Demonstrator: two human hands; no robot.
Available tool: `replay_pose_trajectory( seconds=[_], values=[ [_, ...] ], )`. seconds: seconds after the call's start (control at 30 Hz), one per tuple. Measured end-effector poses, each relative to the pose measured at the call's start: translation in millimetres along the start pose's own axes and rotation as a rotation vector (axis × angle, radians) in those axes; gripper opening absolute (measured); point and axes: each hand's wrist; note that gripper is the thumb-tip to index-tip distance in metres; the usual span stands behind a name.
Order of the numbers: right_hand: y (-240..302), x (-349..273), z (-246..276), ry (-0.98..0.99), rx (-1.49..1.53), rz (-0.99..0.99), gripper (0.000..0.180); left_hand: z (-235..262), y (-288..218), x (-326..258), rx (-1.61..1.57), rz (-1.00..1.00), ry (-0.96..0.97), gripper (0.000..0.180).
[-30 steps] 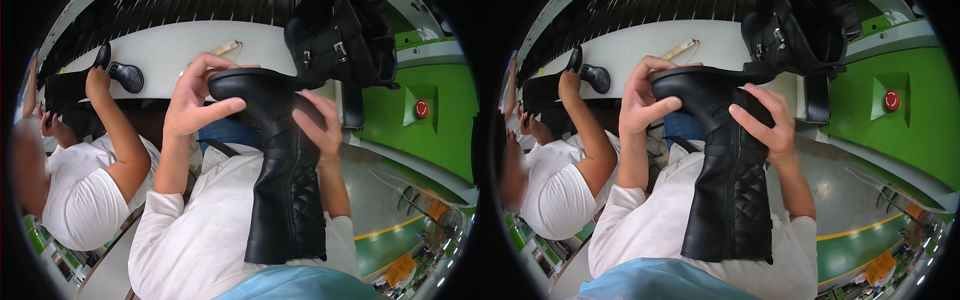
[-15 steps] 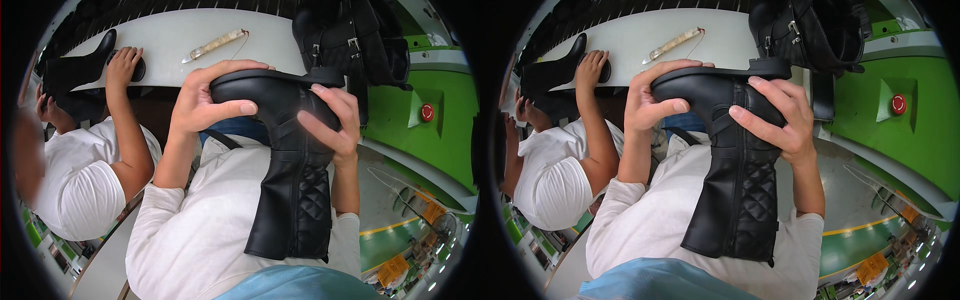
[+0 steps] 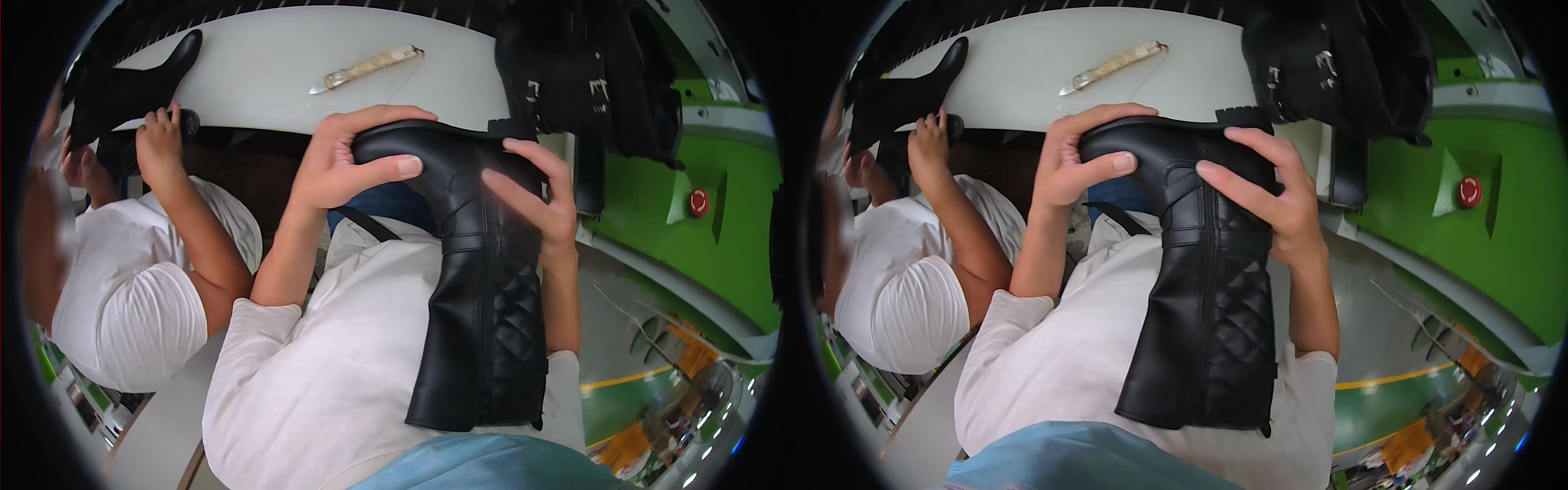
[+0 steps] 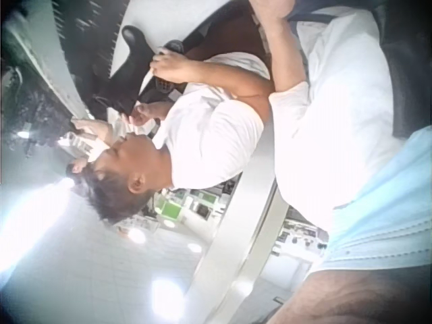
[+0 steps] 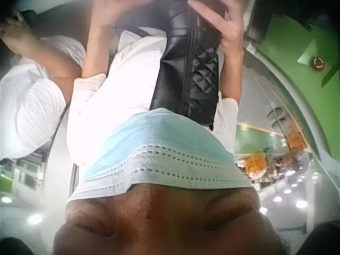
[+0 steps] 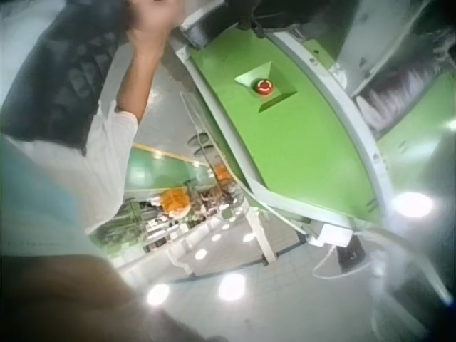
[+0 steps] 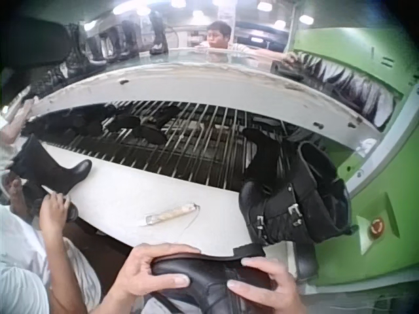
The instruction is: The person inspects black leather boots on a factory assembly line. They pick up each boot, rotate it to check the sole and upper, and place it back on the conveyor belt. The process is repeated for multiple boots throughout the clip.
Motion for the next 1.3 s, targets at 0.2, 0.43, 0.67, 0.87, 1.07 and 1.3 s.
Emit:
replay_pose_trajectory(
  seconds=[0.2,0.43,0.67,0.87,1.07,1.3],
  values=[
    [-18.9,21.6,2.6,0.132,0.318,-0.271,0.056,-0.9,46.0,-14.3,-0.205,0.023,-0.093,0.064],
    [-63.5,43.9,-35.6,0.047,0.488,-0.544,0.049,-3.9,68.2,-62.2,-0.536,0.105,0.104,0.099],
    [-60.4,85.8,-44.7,0.207,0.455,-0.96,0.05,0.7,71.6,-55.2,0.039,-0.094,-0.252,0.066],
    [-31.7,74.5,-60.2,0.267,-0.093,-0.566,0.062,-1.9,94.7,-47.3,0.279,-0.259,-0.457,0.059],
    [11.5,48.2,-61.1,0.239,-0.236,0.043,0.064,-3.9,106.4,-47.4,0.347,-0.303,-0.491,0.065],
    [-11.2,34.3,-95.6,0.105,-0.148,0.242,0.046,1.2,95.8,-42.6,0.351,-0.488,-0.47,0.058]
  ],
)
Point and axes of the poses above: each hand's wrist, its own x-axis towards the middle knuckle, its own z-axis out of the back of the hand, y = z × x, and after that the axes turned 5 degrees about z, right-handed
